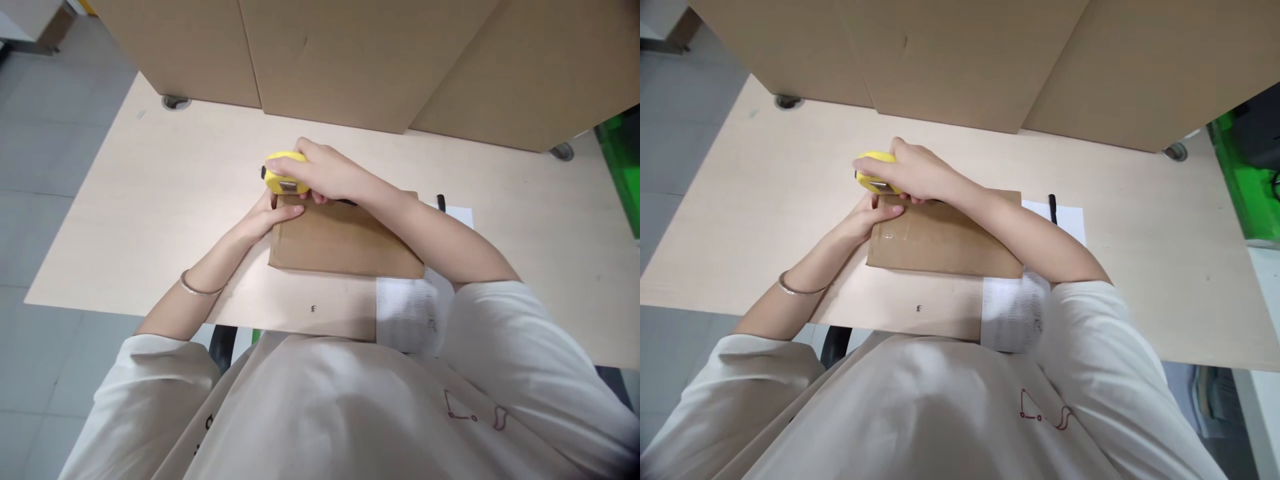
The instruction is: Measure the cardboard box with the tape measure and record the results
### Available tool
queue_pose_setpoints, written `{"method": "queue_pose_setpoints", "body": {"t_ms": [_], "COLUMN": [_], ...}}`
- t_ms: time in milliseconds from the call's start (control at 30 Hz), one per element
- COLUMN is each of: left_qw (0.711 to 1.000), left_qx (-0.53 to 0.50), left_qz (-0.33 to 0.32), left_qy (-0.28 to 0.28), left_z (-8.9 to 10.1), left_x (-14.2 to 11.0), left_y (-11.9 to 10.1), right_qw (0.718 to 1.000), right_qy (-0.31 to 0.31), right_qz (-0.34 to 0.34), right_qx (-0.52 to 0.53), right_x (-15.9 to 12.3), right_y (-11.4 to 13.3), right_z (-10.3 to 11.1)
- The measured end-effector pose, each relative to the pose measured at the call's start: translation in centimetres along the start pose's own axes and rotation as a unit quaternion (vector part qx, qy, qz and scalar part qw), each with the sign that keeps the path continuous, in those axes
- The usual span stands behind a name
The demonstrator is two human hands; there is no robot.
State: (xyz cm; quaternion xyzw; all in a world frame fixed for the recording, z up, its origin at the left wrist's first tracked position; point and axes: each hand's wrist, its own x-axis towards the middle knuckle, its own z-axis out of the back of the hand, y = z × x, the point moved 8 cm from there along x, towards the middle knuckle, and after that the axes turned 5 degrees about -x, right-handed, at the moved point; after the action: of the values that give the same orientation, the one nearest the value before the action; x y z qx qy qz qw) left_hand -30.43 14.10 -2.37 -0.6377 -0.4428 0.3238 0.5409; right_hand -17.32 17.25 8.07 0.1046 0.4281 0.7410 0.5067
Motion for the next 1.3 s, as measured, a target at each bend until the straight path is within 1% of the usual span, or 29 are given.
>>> {"method": "queue_pose_setpoints", "body": {"t_ms": [67, 100, 167, 233, 300, 367, 467, 600, 667, 733, 833, 967, 1033, 1133, 1300], "left_qw": [0.999, 0.999, 0.999, 0.997, 0.995, 0.995, 0.993, 0.988, 0.987, 0.988, 0.988, 0.989, 0.989, 0.99, 0.988], "left_qx": [-0.009, -0.011, -0.008, -0.006, 0.004, 0.016, 0.003, 0.021, 0.037, 0.04, 0.042, 0.047, 0.046, 0.045, 0.057], "left_qz": [0.003, 0.013, 0.036, 0.059, 0.067, 0.059, 0.033, 0.003, 0.004, 0.012, 0.013, 0.013, 0.015, 0.014, 0.006], "left_qy": [0.033, 0.033, -0.005, -0.053, -0.074, -0.082, -0.115, -0.153, -0.155, -0.151, -0.147, -0.14, -0.138, -0.137, -0.145], "left_z": [-0.8, -0.8, 0.1, 1.2, 1.8, 1.9, 2.1, 2.7, 3.1, 3.5, 3.8, 3.8, 3.7, 3.6, 3.6], "left_x": [0.0, 0.0, -0.2, -0.5, -0.7, -0.6, -0.3, 0.2, 0.3, 0.3, 0.2, 0.2, 0.2, 0.2, 0.1], "left_y": [-0.4, -0.4, 0.0, 0.6, 1.1, 1.2, 0.9, 0.3, 0.3, 0.4, 0.5, 0.5, 0.4, 0.2, -0.1], "right_qw": [1.0, 0.999, 0.999, 1.0, 1.0, 1.0, 0.999, 0.998, 0.997, 0.997, 0.997, 0.993, 0.989, 0.986, 0.981], "right_qy": [0.005, 0.007, 0.012, 0.0, -0.01, -0.014, -0.017, -0.018, -0.012, -0.011, -0.023, -0.061, -0.078, -0.088, -0.09], "right_qz": [0.006, 0.011, 0.012, 0.003, -0.006, -0.005, -0.007, -0.011, -0.013, -0.017, -0.029, -0.08, -0.106, -0.125, -0.14], "right_qx": [-0.029, -0.036, -0.036, -0.028, -0.016, 0.004, 0.036, 0.066, 0.069, 0.07, 0.069, 0.065, 0.064, 0.069, 0.1], "right_x": [0.3, 0.2, -0.5, -1.4, -2.4, -3.1, -3.2, -2.9, -3.1, -4.0, -6.3, -10.3, -12.1, -13.7, -13.8], "right_y": [0.7, 0.7, 0.1, -1.3, -2.9, -4.2, -5.4, -5.6, -5.6, -6.1, -8.1, -12.7, -14.8, -17.0, -18.5], "right_z": [-0.1, 0.1, 0.8, 2.1, 3.5, 4.4, 4.7, 4.4, 4.5, 5.2, 7.5, 11.6, 13.1, 13.8, 12.6]}}
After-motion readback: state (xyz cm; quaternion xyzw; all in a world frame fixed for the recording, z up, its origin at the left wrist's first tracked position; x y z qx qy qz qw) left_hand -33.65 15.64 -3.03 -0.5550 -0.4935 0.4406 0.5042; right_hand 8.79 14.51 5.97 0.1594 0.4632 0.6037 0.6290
